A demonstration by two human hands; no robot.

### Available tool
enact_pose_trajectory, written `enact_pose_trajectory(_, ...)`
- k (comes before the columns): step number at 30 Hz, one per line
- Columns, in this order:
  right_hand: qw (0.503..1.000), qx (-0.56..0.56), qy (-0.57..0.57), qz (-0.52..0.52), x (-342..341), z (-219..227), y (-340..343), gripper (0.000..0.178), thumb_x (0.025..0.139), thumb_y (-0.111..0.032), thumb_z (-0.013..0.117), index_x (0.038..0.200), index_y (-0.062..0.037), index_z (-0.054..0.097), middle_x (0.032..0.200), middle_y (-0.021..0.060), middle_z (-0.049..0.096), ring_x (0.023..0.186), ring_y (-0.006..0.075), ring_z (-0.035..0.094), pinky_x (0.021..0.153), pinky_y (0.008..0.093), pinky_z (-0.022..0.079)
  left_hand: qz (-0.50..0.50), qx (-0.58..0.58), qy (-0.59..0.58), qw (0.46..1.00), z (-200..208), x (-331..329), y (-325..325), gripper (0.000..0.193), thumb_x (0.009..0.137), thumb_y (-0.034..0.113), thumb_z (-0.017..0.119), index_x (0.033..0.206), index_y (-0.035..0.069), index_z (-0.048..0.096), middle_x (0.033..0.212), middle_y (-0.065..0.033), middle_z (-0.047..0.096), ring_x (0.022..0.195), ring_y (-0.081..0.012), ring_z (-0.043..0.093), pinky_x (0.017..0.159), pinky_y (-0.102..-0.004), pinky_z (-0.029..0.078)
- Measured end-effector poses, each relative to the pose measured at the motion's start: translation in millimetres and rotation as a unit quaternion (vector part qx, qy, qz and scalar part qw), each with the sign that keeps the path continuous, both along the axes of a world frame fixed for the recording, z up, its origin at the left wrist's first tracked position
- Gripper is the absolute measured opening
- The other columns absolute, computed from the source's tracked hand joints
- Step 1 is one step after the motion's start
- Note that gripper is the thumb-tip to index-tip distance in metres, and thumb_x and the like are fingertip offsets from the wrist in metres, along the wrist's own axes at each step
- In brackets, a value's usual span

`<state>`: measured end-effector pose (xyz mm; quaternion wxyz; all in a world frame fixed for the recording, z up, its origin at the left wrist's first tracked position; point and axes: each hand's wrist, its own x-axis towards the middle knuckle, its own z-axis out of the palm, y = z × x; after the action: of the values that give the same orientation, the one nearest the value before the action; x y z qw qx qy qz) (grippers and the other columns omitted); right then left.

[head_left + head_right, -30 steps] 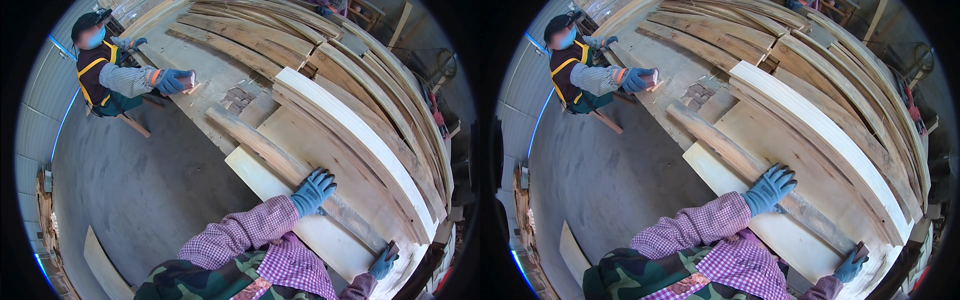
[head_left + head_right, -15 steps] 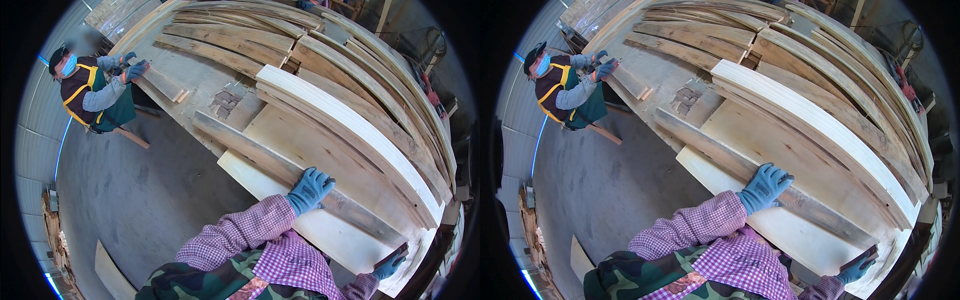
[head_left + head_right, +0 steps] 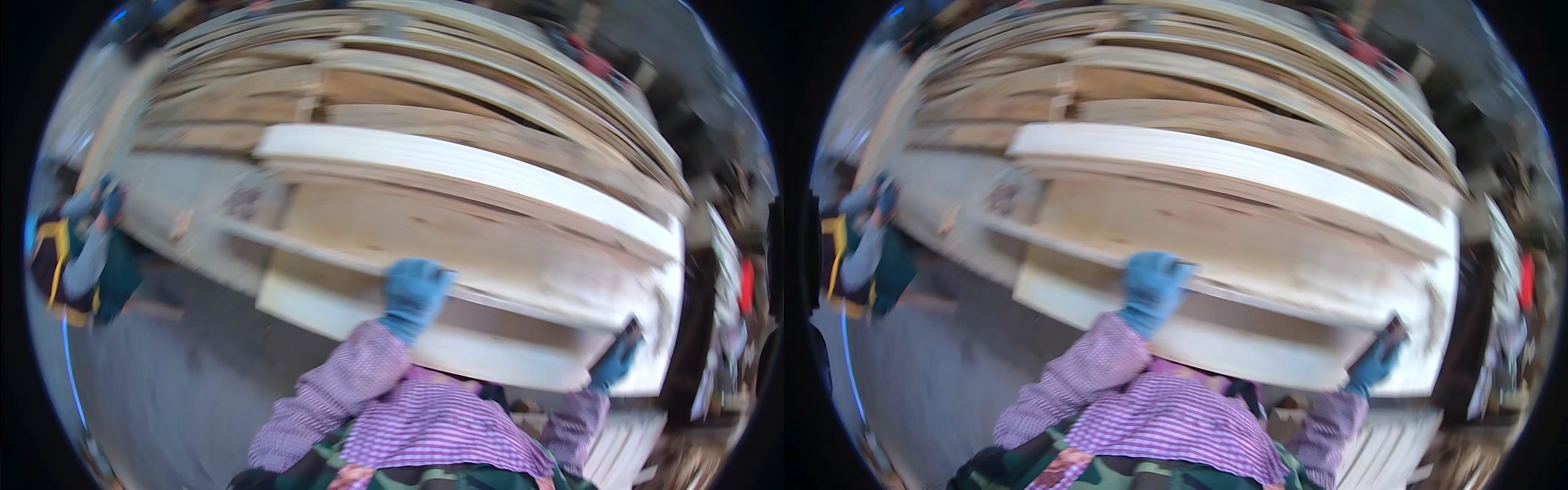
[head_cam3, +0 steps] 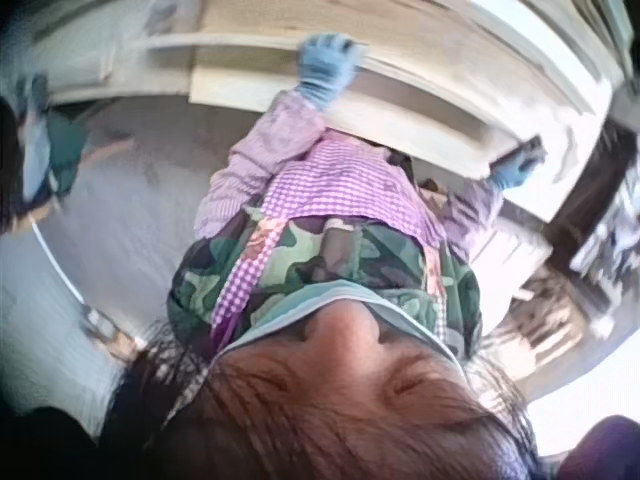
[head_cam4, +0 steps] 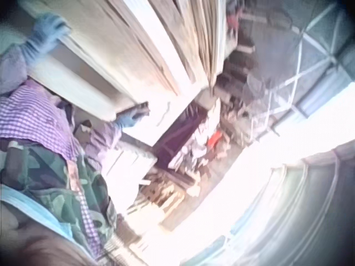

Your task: The person sands the surface of wooden planks using a sanding block. They hold the planks with one hand and rub the sanding block along the length of the wood with the other hand. The person occasionally flips the planks to sand different sides.

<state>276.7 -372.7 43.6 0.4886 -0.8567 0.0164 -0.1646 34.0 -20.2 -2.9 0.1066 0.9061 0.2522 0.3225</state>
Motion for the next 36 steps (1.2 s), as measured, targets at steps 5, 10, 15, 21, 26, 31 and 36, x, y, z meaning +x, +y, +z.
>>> enact_pose_trajectory(5, 0.998, -0.037, -0.039, -0.026, 8, -10, -11, 0.062, 0.094, -0.011, 0.067, 0.146, 0.0058, 0.039, 0.152, 0.0188, 0.041, 0.134, 0.0259, 0.046, 0.112, 0.0336, 0.036, -0.025, 0.035, 0.073, 0.996, 27, 5, 14, 0.038, 0.060, 0.021, 0.085, 0.096, 0.024, 0.071, 0.089, 0.0015, 0.057, 0.089, -0.0244, 0.057, 0.075, -0.0420, 0.043)
enact_pose_trajectory(10, 0.995, 0.033, -0.034, -0.092, 7, -18, -33, 0.061, 0.092, -0.017, 0.071, 0.143, 0.0057, 0.045, 0.147, 0.0182, 0.048, 0.131, 0.0239, 0.050, 0.110, 0.0327, 0.038, -0.031, 0.029, 0.121, 0.992, 28, 5, 12, 0.045, 0.058, 0.021, 0.087, 0.100, 0.024, 0.073, 0.094, 0.0022, 0.059, 0.092, -0.0244, 0.056, 0.080, -0.0429, 0.044)
enact_pose_trajectory(15, 0.992, 0.055, -0.015, -0.112, -4, -21, -26, 0.065, 0.090, -0.020, 0.074, 0.142, 0.0059, 0.045, 0.149, 0.0189, 0.046, 0.133, 0.0238, 0.049, 0.111, 0.0322, 0.038, -0.063, -0.001, 0.218, 0.974, 30, 0, 12, 0.065, 0.059, 0.035, 0.089, 0.119, 0.022, 0.067, 0.112, -0.0020, 0.059, 0.101, -0.0269, 0.055, 0.087, -0.0432, 0.044)
enact_pose_trajectory(21, 0.956, 0.248, -0.031, -0.155, 8, -30, -41, 0.061, 0.094, -0.022, 0.070, 0.144, 0.0028, 0.045, 0.124, 0.0074, 0.064, 0.102, 0.0136, 0.062, 0.091, 0.0244, 0.050, -0.089, 0.010, 0.284, 0.955, 37, -2, 13, 0.080, 0.062, 0.056, 0.084, 0.129, 0.017, 0.063, 0.125, -0.0037, 0.060, 0.102, -0.0256, 0.056, 0.088, -0.0413, 0.046)
enact_pose_trajectory(26, 0.933, 0.311, 0.011, -0.180, 9, -27, -50, 0.061, 0.095, -0.025, 0.069, 0.144, 0.0019, 0.046, 0.123, 0.0057, 0.064, 0.097, 0.0111, 0.063, 0.084, 0.0242, 0.052, -0.121, 0.009, 0.297, 0.947, 37, -1, 18, 0.090, 0.061, 0.068, 0.079, 0.130, 0.014, 0.062, 0.120, -0.0054, 0.060, 0.100, -0.0252, 0.056, 0.086, -0.0409, 0.046)
enact_pose_trajectory(31, 0.959, 0.245, -0.007, -0.140, 9, -27, -38, 0.065, 0.093, -0.021, 0.071, 0.145, 0.0057, 0.042, 0.137, 0.0119, 0.058, 0.111, 0.0155, 0.060, 0.096, 0.0262, 0.049, -0.129, -0.008, 0.336, 0.933, 44, 16, 15, 0.099, 0.057, 0.077, 0.075, 0.131, 0.014, 0.061, 0.114, -0.0078, 0.057, 0.100, -0.0257, 0.054, 0.086, -0.0415, 0.044)
enact_pose_trajectory(36, 0.982, 0.150, 0.001, -0.118, 7, -27, -28, 0.066, 0.092, -0.018, 0.072, 0.144, 0.0082, 0.041, 0.146, 0.0173, 0.048, 0.126, 0.0192, 0.053, 0.106, 0.0286, 0.043, -0.104, -0.005, 0.318, 0.942, 34, 28, -5, 0.104, 0.055, 0.083, 0.071, 0.131, 0.013, 0.059, 0.116, -0.0086, 0.054, 0.101, -0.0262, 0.051, 0.085, -0.0420, 0.040)
